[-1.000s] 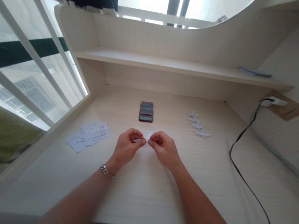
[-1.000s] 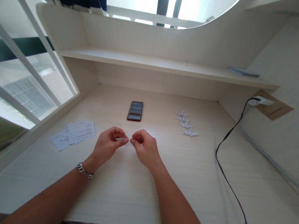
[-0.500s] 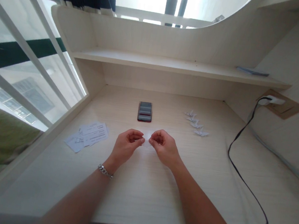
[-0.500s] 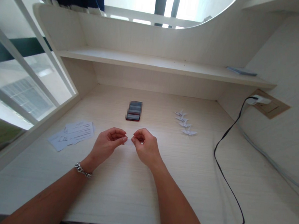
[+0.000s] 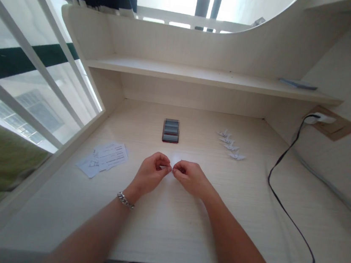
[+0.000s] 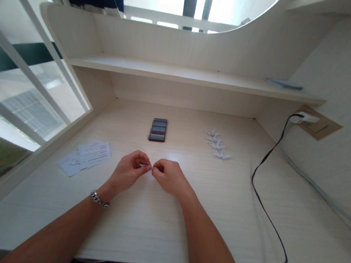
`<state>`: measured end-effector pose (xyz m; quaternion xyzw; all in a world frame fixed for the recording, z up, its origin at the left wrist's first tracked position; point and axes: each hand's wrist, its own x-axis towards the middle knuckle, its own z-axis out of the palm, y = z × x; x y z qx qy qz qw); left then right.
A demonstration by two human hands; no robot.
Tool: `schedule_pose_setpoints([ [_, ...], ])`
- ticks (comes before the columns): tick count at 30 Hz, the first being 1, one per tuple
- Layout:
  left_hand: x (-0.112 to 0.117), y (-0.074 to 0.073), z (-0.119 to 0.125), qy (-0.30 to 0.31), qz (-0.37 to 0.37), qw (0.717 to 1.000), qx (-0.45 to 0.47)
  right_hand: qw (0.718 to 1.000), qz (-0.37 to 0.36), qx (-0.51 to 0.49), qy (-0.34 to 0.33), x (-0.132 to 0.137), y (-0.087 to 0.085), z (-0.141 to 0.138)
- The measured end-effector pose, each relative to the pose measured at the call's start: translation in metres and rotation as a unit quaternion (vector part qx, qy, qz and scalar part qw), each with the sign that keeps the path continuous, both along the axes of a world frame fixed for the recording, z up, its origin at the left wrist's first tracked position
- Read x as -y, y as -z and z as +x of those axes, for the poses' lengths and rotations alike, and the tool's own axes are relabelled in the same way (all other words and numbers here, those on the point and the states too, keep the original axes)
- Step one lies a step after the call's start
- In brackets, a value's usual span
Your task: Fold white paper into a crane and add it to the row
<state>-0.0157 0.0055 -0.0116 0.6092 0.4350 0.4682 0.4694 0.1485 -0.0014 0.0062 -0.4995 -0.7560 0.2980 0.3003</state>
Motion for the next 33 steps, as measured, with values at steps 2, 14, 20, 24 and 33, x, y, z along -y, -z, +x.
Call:
schedule_pose_setpoints([
  [2,0.000,-0.001,0.000,0.001,-0.010,1.000,0.012,1.000,-0.004,-0.001,-0.004,0.000,-0.001,0.001],
  [14,0.001,-0.004,-0.001,-0.013,-0.009,1.000,0.008,1.000,-0.012,-0.020,-0.006,0.001,-0.005,0.008],
  [20,-0.002,-0.003,-0.001,-0.016,-0.034,0.999,0.038,1.000,-0.010,0.005,-0.006,0.000,-0.006,0.010],
  [24,-0.004,-0.004,-0.005,-0.036,-0.029,0.998,0.047,1.000,-0.010,0.009,0.012,-0.003,-0.005,0.020],
  [33,-0.003,-0.004,-0.002,-0.034,-0.033,0.996,0.069,0.995,-0.018,-0.097,0.011,-0.001,0.000,0.008],
])
